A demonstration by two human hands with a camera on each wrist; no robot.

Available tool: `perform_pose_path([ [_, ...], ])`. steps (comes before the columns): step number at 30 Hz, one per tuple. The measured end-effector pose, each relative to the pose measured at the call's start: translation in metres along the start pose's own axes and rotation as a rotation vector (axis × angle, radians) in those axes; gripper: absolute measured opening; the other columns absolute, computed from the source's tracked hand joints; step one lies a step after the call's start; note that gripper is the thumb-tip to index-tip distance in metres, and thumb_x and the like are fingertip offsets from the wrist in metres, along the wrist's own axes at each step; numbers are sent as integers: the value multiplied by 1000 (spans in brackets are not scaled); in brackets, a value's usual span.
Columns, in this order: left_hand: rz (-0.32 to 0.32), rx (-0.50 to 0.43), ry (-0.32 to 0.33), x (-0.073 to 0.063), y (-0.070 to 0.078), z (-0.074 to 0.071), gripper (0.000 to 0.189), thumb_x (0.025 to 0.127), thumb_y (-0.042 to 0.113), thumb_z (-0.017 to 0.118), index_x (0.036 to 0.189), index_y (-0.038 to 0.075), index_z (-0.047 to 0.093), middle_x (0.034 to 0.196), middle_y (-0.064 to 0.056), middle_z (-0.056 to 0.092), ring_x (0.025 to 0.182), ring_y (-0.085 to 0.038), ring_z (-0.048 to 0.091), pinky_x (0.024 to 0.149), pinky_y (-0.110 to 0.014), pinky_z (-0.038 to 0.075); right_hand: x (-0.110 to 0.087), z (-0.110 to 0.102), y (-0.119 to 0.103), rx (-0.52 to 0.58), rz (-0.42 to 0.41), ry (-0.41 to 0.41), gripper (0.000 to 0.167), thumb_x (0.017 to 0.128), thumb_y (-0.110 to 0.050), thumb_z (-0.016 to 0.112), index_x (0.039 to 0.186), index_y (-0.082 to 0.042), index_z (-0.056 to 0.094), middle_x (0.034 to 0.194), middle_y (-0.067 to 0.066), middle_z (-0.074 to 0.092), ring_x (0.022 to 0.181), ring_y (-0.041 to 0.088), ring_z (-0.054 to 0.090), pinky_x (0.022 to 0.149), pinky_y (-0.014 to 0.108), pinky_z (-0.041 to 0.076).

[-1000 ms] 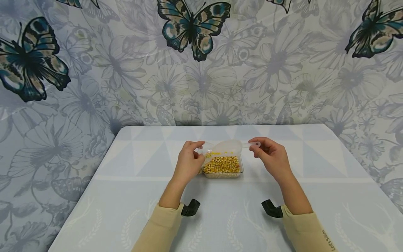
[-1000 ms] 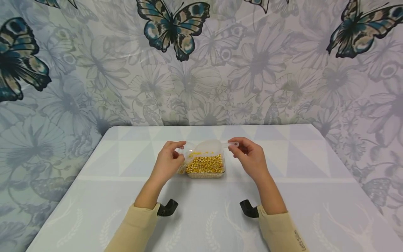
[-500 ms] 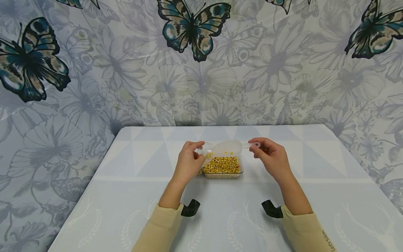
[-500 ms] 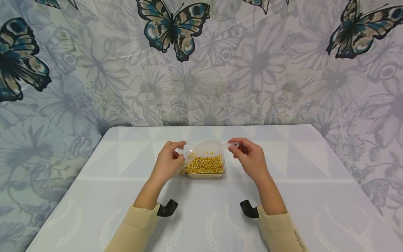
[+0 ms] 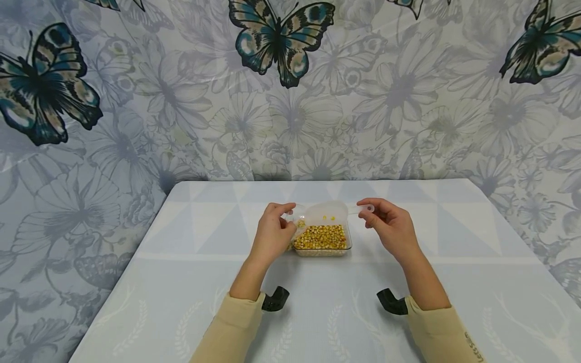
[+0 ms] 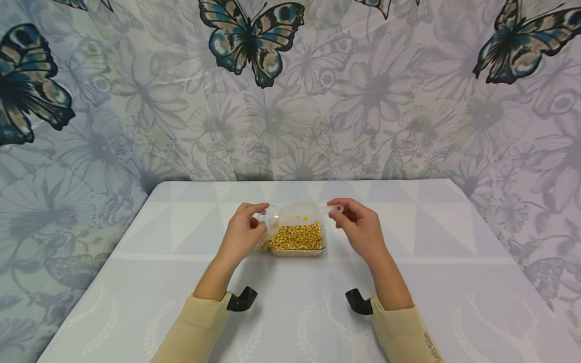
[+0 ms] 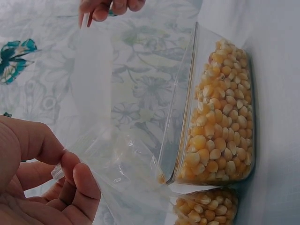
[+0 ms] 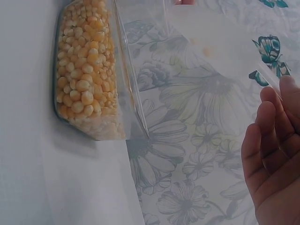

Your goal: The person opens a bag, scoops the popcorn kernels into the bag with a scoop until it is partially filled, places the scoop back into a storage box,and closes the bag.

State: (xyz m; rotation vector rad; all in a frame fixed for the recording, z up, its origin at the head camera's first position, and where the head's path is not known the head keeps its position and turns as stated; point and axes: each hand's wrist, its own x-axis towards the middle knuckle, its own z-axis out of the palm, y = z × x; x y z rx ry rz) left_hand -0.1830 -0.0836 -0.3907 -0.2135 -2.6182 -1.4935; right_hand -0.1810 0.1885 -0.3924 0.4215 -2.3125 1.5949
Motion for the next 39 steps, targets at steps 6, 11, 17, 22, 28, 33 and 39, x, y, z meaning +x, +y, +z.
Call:
perform_pose_path([
  [6,-5,-9,-3,0,0,0,49,88,-2,55,136,7,62,116,-9,57,73,-15,50,63,-26,43,0,2,0,-5,-12,35,21,96,-11,65,114,-3,70,86,-16,67,70,7,61,66,18,56],
  [11,-3,-8,-5,0,1,1,48,88,-2,56,136,7,62,116,-10,57,73,-14,50,62,-26,43,0,4,-2,-3,-19,59,20,95,-10,66,112,-2,71,85,-17,67,68,7,60,64,18,54],
  [17,2,-6,-6,0,1,1,49,88,-2,56,136,7,62,116,-9,57,72,-14,50,61,-25,43,-2,8,-5,45,-20,82,19,94,-8,68,111,0,71,84,-15,67,67,9,59,61,20,53],
  [22,10,-9,-9,0,2,1,49,88,-3,56,135,7,62,116,-10,57,71,-14,50,60,-25,43,-3,10,-7,48,-15,80,20,93,-9,68,111,-1,71,83,-14,67,66,9,59,61,19,53],
  [28,13,-8,-5,-1,3,1,49,88,-3,56,135,7,63,116,-11,57,71,-13,50,60,-25,42,-3,10,-6,37,-30,77,20,94,-8,67,112,-1,71,84,-15,67,66,8,59,60,18,52],
  [33,11,-7,1,-1,3,0,49,87,-3,55,135,7,63,115,-10,57,72,-14,50,61,-25,42,-1,8,-1,37,-30,95,17,94,-7,66,110,-2,72,81,-16,67,65,9,59,56,19,49],
  [39,-1,-10,0,-1,2,-2,50,88,-2,54,136,7,62,117,-10,57,73,-15,50,61,-25,42,1,4,4,53,-16,101,18,96,-8,64,110,0,71,80,-16,66,64,10,58,58,20,50],
])
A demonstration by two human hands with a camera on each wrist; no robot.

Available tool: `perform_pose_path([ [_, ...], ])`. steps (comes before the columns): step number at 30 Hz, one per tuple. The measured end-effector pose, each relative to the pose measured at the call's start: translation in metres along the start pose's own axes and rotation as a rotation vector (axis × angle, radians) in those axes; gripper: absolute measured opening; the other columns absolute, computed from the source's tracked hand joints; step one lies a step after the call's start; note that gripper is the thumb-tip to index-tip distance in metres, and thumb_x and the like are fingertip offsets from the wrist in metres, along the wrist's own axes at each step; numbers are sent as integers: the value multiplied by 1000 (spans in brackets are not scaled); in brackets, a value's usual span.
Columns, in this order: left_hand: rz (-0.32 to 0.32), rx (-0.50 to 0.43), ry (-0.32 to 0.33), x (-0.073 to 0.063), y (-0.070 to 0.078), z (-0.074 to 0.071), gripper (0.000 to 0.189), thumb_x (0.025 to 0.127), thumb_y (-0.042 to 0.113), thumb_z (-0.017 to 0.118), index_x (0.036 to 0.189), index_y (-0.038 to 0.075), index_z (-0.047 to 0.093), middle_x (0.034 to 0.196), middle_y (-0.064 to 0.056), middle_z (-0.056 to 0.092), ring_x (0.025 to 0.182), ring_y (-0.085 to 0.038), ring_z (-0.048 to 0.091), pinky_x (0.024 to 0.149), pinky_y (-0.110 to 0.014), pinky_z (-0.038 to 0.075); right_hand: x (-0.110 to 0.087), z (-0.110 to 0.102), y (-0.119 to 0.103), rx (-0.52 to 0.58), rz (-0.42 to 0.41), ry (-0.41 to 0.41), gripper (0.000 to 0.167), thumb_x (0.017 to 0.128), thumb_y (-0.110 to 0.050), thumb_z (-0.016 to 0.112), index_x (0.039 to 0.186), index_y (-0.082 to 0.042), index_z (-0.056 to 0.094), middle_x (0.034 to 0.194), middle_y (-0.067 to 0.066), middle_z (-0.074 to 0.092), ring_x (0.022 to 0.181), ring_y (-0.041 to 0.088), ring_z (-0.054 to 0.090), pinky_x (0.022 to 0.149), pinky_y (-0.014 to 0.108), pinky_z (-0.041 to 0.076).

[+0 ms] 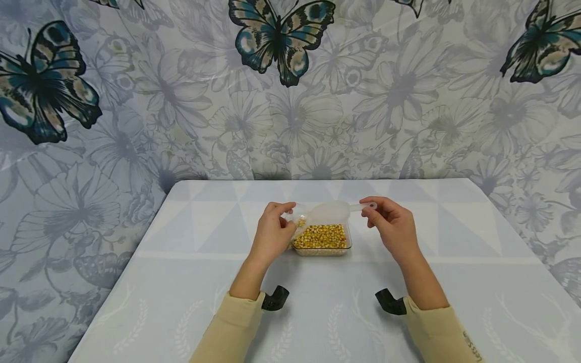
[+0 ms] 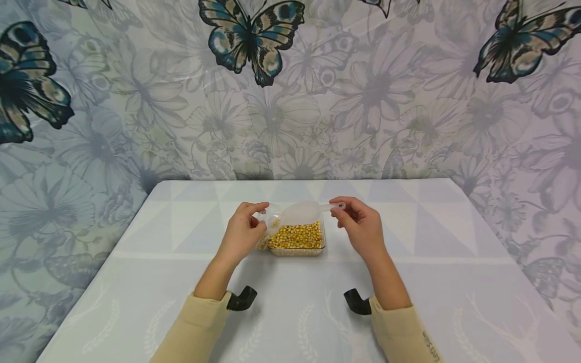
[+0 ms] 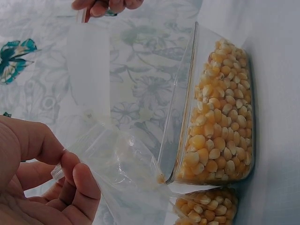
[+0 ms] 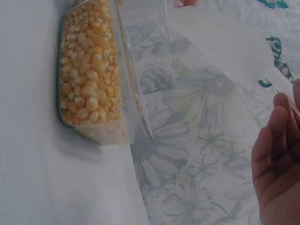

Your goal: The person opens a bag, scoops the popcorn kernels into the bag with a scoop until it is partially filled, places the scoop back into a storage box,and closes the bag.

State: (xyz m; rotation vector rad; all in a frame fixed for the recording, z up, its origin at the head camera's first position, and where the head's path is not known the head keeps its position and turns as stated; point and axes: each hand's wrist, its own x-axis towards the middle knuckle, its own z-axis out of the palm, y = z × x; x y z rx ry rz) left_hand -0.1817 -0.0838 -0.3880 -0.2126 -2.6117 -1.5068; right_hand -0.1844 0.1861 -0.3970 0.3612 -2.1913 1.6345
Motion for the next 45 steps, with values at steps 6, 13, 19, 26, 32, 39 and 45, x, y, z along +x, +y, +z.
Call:
perform_pose_path([
  [6,-7,0,8,-1,-1,-1,50,87,-3,55,135,8,62,117,-10,57,74,-15,50,62,-25,43,2,-8,3,49,32,23,21,97,-9,62,111,5,69,80,-14,67,65,10,57,64,19,53],
  [13,-13,-5,6,-1,-1,-1,50,87,-1,55,136,8,62,117,-10,57,73,-15,49,61,-25,42,3,-15,9,53,70,35,25,98,-15,63,112,4,69,81,-12,67,66,10,57,63,19,52],
  [19,-10,-11,7,0,-4,-1,49,88,-1,54,135,9,63,116,-9,57,72,-15,48,61,-26,41,4,-16,15,21,109,-8,27,98,-19,63,114,2,68,83,-14,66,68,9,58,62,20,53],
  [26,-26,-46,1,3,-11,-2,46,90,1,55,134,11,64,115,-7,59,78,-17,50,65,-28,42,3,-19,19,-19,154,-57,30,97,-23,65,115,1,68,84,-14,66,69,9,59,61,20,51],
  [32,-58,-169,-3,7,-18,-3,45,91,-1,53,132,15,66,117,-7,61,75,-17,52,58,-24,43,3,-20,25,-49,151,-116,28,98,-22,64,114,0,69,84,-14,67,71,9,60,66,21,55],
  [39,-155,-358,10,11,-23,-5,49,89,-5,52,128,20,68,121,-5,61,68,-17,51,60,-29,47,4,-19,28,-132,162,-158,31,98,-27,63,116,-2,69,87,-12,67,75,7,63,70,21,57],
  [45,-198,-437,11,16,-28,-7,48,90,-5,53,131,14,67,127,-8,60,64,-15,48,64,-33,47,4,-20,30,-202,163,-179,27,99,-27,62,114,-7,70,88,-13,67,74,6,64,69,20,56],
])
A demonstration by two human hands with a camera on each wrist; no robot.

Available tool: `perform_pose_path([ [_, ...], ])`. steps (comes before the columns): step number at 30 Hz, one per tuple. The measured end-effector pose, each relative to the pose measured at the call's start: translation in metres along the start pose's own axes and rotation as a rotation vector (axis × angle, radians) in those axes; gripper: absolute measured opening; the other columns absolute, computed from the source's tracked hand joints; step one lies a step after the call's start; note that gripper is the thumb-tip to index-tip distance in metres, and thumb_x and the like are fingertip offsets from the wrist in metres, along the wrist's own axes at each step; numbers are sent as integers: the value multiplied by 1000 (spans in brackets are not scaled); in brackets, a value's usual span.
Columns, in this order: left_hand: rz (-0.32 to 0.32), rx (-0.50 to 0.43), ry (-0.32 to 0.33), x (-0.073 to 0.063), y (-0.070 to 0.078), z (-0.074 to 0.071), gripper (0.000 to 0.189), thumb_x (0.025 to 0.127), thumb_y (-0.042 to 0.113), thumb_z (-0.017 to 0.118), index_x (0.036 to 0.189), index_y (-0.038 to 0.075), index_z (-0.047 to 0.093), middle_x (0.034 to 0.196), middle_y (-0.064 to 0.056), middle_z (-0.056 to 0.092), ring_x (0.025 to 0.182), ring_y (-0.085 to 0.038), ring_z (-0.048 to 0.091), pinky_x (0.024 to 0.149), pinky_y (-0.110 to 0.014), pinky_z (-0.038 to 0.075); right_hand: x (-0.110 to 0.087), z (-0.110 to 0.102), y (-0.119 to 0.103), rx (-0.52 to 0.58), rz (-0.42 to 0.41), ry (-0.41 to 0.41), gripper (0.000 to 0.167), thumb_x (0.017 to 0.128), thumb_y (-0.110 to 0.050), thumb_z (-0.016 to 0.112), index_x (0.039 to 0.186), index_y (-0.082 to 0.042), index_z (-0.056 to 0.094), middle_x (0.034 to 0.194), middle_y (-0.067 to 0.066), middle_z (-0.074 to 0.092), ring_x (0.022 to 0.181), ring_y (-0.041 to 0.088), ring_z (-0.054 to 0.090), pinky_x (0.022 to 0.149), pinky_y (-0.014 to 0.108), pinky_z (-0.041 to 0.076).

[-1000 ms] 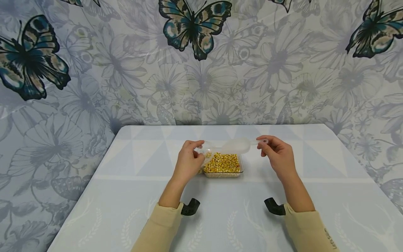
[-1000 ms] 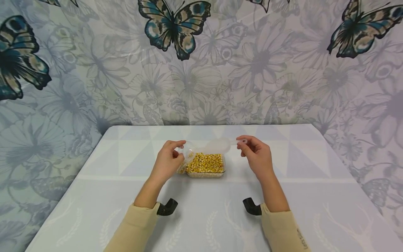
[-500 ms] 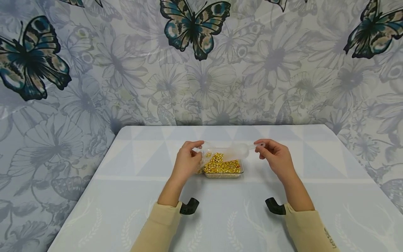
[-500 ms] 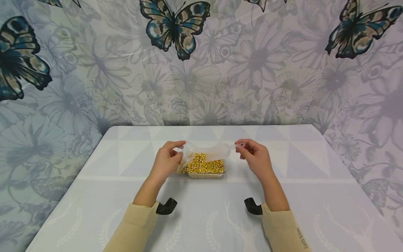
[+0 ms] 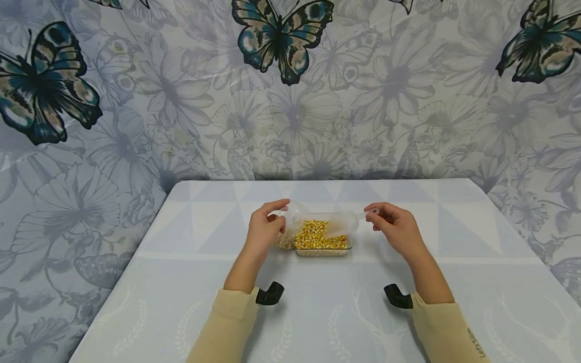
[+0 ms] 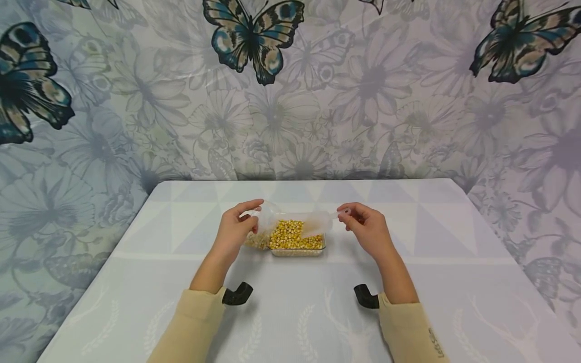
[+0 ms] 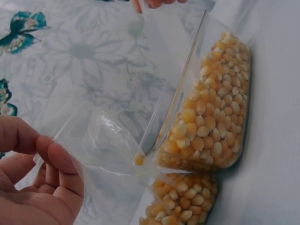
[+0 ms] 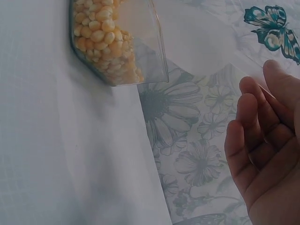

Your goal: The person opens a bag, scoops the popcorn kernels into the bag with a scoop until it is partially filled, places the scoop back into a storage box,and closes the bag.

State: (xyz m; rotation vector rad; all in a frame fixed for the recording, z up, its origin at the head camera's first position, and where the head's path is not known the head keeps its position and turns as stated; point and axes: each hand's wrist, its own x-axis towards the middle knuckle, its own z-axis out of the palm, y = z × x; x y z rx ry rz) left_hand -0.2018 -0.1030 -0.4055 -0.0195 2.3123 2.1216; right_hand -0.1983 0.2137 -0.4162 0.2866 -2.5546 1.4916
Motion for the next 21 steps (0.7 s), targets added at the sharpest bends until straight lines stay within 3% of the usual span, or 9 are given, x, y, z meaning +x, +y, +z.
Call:
perform_pose_path([
  [5,-13,-29,-10,2,-2,-3,49,89,-4,54,133,15,66,130,-8,60,64,-14,48,62,-31,45,1,-1,3,-44,-19,-14,24,98,-28,63,112,-9,71,84,-5,67,72,7,64,66,22,54],
  [9,-21,-45,-22,2,-2,-4,49,90,-3,54,133,16,65,133,-7,59,65,-15,48,64,-32,45,0,0,5,-96,-35,-38,23,97,-28,65,112,-11,71,81,7,65,72,19,63,61,24,49],
  [14,-34,-72,-32,5,-1,-8,48,90,-4,54,131,18,67,134,-7,58,65,-15,48,68,-34,48,1,8,2,-169,-41,-74,24,94,-28,68,111,-12,72,80,10,66,71,29,61,55,25,44],
  [21,-47,-84,-87,15,4,-19,49,91,-4,53,137,11,61,135,-10,56,65,-13,49,70,-36,48,3,20,-9,-214,14,-86,23,93,-28,69,110,-12,72,75,6,65,64,15,56,52,25,42],
])
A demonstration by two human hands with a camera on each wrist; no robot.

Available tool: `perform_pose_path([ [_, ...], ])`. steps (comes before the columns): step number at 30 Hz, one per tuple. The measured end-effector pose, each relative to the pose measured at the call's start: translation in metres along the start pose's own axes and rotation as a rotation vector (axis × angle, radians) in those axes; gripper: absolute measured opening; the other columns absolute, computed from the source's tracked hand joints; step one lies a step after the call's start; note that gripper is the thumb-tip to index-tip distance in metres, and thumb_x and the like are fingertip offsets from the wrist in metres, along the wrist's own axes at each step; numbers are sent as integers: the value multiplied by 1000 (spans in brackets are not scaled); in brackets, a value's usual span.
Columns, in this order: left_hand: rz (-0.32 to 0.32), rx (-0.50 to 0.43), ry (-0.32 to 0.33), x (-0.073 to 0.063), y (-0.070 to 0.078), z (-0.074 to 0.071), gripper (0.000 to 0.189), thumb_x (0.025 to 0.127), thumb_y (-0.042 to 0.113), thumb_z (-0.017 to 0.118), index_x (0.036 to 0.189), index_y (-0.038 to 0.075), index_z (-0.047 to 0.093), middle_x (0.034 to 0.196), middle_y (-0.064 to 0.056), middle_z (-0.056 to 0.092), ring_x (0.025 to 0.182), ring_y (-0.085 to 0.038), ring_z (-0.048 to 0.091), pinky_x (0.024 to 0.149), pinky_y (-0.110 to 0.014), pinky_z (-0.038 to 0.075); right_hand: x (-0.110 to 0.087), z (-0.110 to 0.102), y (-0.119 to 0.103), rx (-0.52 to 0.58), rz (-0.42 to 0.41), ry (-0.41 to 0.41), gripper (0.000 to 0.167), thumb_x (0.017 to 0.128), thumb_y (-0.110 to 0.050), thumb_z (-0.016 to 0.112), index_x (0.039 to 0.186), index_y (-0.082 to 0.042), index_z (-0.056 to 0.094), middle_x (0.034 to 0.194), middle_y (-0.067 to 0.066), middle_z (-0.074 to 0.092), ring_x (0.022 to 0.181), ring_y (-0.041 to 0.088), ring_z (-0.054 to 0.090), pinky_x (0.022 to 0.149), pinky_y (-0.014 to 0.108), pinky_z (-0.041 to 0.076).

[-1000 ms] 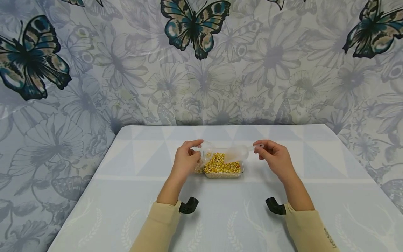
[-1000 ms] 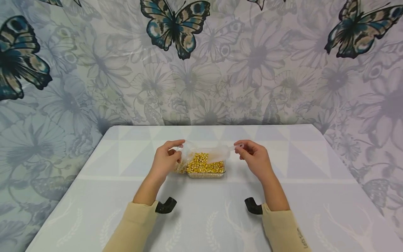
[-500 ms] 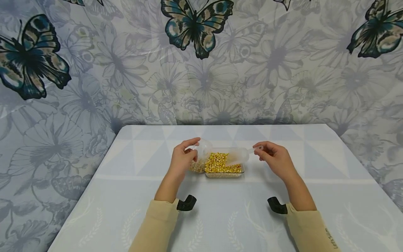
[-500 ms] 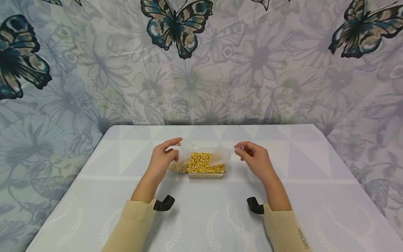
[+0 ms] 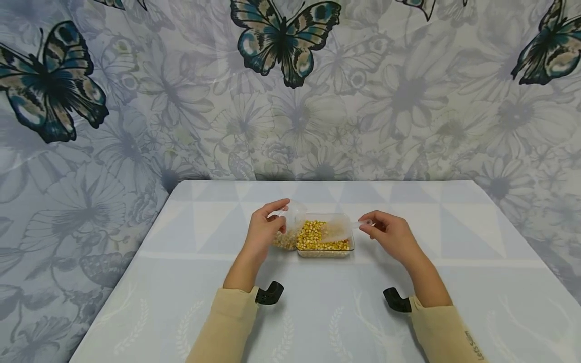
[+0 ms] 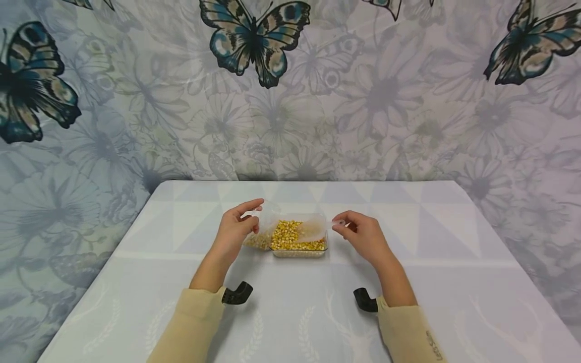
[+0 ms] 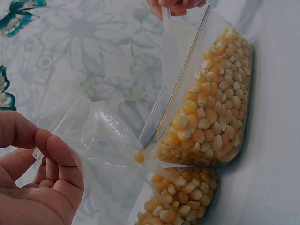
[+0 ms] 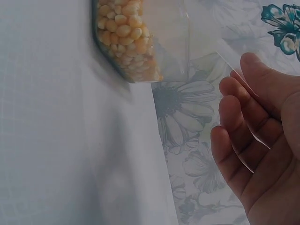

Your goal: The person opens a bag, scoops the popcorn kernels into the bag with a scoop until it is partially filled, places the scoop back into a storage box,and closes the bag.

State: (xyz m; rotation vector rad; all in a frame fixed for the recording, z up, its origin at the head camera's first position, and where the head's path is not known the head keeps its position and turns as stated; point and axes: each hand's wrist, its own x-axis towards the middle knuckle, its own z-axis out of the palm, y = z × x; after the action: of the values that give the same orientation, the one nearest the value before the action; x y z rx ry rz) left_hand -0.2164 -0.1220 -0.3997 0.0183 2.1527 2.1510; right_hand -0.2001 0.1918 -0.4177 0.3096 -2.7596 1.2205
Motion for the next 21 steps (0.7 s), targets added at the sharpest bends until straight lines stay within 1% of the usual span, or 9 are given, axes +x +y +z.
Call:
perform_pose_path([
  [3,-1,-8,-2,0,-1,2,49,91,-4,53,137,11,62,134,-10,56,65,-13,49,72,-39,48,1,1,2,-4,-7,-11,23,93,-27,69,110,-11,72,75,6,65,62,10,54,51,25,41],
  [7,3,-11,12,0,-2,4,47,91,-3,53,133,16,65,134,-8,57,66,-14,49,73,-40,48,2,3,5,9,-25,-23,25,93,-26,69,110,-9,71,80,14,67,62,10,54,51,26,42],
  [11,5,-9,18,0,-4,4,47,91,-4,54,131,18,66,134,-8,57,67,-14,49,72,-38,49,1,6,8,18,-28,-31,23,93,-23,70,111,-8,71,84,15,69,64,21,59,50,26,42],
  [13,10,-5,19,0,-5,5,48,91,-4,53,133,16,65,134,-9,57,67,-14,49,72,-38,49,1,8,8,23,-30,-35,21,93,-21,70,110,-9,71,84,13,69,67,27,60,51,26,43],
  [15,9,-1,21,-1,-5,5,49,90,-4,53,134,14,64,134,-9,57,66,-13,49,72,-38,49,0,11,9,27,-36,-38,20,92,-20,71,109,-9,71,85,11,70,67,28,61,51,26,44],
  [17,12,1,23,-3,-5,6,50,90,-5,53,135,14,64,134,-9,57,66,-14,48,71,-38,48,0,14,10,29,-45,-42,18,92,-19,71,107,-10,72,84,10,70,65,26,61,52,25,45],
  [21,17,0,22,-4,-7,7,50,89,-5,53,134,15,65,138,-15,55,66,-14,48,71,-38,48,-2,19,10,30,-53,-45,19,91,-21,72,107,-10,72,79,11,69,62,21,59,53,26,45],
])
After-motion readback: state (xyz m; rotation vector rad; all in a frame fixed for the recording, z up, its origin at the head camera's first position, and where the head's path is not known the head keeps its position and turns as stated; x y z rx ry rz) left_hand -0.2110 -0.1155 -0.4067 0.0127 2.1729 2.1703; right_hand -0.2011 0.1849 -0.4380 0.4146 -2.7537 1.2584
